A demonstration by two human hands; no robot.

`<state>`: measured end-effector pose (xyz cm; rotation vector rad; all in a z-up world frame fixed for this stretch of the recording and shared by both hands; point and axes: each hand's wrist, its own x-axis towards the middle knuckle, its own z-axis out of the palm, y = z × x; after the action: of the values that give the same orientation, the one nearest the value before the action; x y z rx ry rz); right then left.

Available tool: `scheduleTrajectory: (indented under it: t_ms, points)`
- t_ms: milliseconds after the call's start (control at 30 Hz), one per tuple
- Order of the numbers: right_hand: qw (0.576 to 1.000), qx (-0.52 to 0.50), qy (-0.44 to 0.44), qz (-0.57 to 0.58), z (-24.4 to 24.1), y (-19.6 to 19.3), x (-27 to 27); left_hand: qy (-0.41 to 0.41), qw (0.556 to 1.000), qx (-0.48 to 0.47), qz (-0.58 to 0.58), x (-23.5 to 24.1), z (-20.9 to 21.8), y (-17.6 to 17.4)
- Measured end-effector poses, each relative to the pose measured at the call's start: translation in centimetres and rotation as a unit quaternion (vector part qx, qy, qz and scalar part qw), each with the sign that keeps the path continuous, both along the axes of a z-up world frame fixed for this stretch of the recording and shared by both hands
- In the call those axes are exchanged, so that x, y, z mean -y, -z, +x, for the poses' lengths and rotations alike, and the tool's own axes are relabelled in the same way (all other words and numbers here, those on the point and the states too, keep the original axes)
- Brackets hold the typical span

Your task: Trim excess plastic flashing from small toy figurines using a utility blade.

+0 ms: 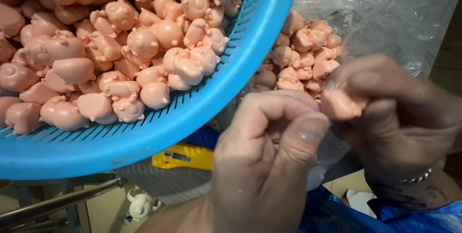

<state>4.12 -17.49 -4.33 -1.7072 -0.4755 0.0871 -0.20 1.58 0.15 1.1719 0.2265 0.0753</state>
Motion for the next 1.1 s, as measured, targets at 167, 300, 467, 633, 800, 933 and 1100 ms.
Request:
scheduleTrajectory:
  t_ms: [167,300,467,633,800,933,1100]
  points:
    - [0.997,0.034,-0.03,-0.059,2.3,-1.6,-1.0,-0.013,1.0,-0.002,-0.013,-0.7,-0.7,-1.2]
    - [0.943,-0.266,0.185,0.069,3.4,-4.7,-2.7,-0.023,0.997,0.061,0.05,-0.9,-1.6,-2.7]
    - [0.8,-0.511,0.029,0.313,6.2,-4.8,0.8,-0.032,0.997,0.03,0.06,-2.0,-2.9,-3.8]
    - [0.6,-0.553,0.064,0.574,5.0,-5.0,3.4,-0.04,0.999,-0.012,-0.014,-1.1,-2.9,-3.5]
    - [0.625,-0.561,-0.127,0.528,5.0,-4.9,3.2,0.009,0.999,0.046,-0.018,1.1,-0.6,-3.7]
    - [0.758,-0.54,-0.063,0.36,6.7,-6.2,1.5,0.014,0.998,0.047,-0.043,1.0,-0.1,-3.4]
    - [0.88,-0.403,-0.105,0.23,7.3,-4.7,0.1,0.018,0.989,0.06,-0.135,0.7,1.7,-2.4]
